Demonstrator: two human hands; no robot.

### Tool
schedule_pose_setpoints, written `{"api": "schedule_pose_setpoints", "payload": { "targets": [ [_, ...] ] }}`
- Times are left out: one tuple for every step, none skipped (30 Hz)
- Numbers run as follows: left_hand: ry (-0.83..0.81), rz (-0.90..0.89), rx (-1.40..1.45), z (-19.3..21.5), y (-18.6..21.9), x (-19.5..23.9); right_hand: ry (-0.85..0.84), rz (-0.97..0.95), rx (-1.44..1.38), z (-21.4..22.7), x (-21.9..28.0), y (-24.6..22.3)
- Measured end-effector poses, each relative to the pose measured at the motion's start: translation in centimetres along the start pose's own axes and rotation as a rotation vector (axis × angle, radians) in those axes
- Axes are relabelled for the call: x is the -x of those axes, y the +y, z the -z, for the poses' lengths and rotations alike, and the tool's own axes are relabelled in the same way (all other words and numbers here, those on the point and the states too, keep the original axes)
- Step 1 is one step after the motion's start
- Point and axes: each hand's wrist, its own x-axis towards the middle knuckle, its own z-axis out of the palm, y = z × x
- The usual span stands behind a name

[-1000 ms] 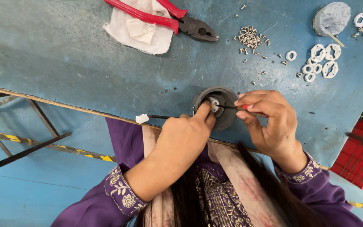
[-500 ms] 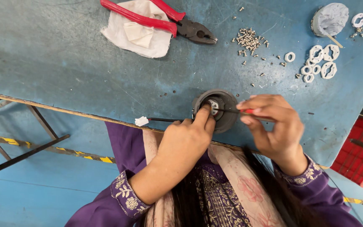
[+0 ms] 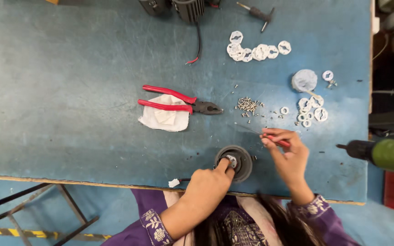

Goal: The person assembles a small lighting component by hand, placing an LED board into a grey housing, inserting a wire, and using a screwdriver and a power tool to secure small screws into the assembly.

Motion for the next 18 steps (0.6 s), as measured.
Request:
{"api": "schedule_pose_setpoints", "payload": {
  "targets": [
    [0.02, 0.003, -0.008, 0.1, 0.2, 0.2, -0.021, -0.01, 0.041, -0.1, -0.1, 0.1],
    [0.04, 0.007, -0.017, 0.2, 0.1, 0.1, -0.042, -0.021, 0.083, -0.3, -0.4, 0.2],
    [0.042, 0.015, -0.015, 0.2, 0.4, 0.6, -0.068, -0.051, 0.124, -0.3, 0.2, 0.0],
    [0.086, 0.016, -0.028, 0.1, 0.4, 0.7, -0.062, 0.073, 0.262, -0.4, 0.3, -0.3],
    [0.118, 0.015, -0.033, 0.0, 0.5, 0.9, -0.061, 0.182, 0.4, -0.2, 0.4, -0.6],
    [0.15, 0.015, -0.038, -0.1, 0.6, 1.0, -0.065, 0.295, 0.537, 0.1, 0.6, -1.1],
    [0.153, 0.029, -0.041, -0.3, 0.7, 1.2, -0.085, 0.288, 0.464, 0.3, 1.2, -1.9],
    [0.157, 0.042, -0.045, -0.5, 0.7, 1.4, -0.103, 0.281, 0.39, 0.5, 1.9, -2.7],
    [0.168, 0.052, -0.055, -0.6, 0.7, 1.4, -0.115, 0.281, 0.317, 0.8, 2.3, -3.6],
    [0.163, 0.061, -0.055, -0.8, 0.9, 1.5, -0.213, 0.348, 0.365, 0.9, 2.8, -4.5],
    [0.17, 0.066, -0.064, -0.8, 0.8, 1.4, -0.306, 0.428, 0.411, 0.8, 3.0, -5.2],
    [0.177, 0.072, -0.073, -0.9, 0.9, 1.3, -0.399, 0.51, 0.457, 0.4, 3.1, -5.9],
    [0.189, 0.066, -0.07, -1.0, 1.0, 1.3, -0.446, 0.484, 0.528, 0.0, 3.1, -6.3],
    [0.202, 0.06, -0.067, -1.1, 1.0, 1.3, -0.493, 0.458, 0.6, -0.3, 2.9, -6.6],
    [0.215, 0.054, -0.065, -1.1, 1.1, 1.3, -0.539, 0.433, 0.671, -0.6, 2.8, -6.9],
    [0.216, 0.057, -0.074, -1.0, 1.2, 1.3, -0.554, 0.414, 0.718, -0.7, 2.8, -7.2],
    [0.22, 0.061, -0.084, -1.0, 1.3, 1.2, -0.569, 0.398, 0.766, -0.8, 2.6, -7.5],
    [0.224, 0.065, -0.093, -1.0, 1.2, 1.1, -0.584, 0.382, 0.814, -0.8, 2.4, -7.6]
  ]
}}
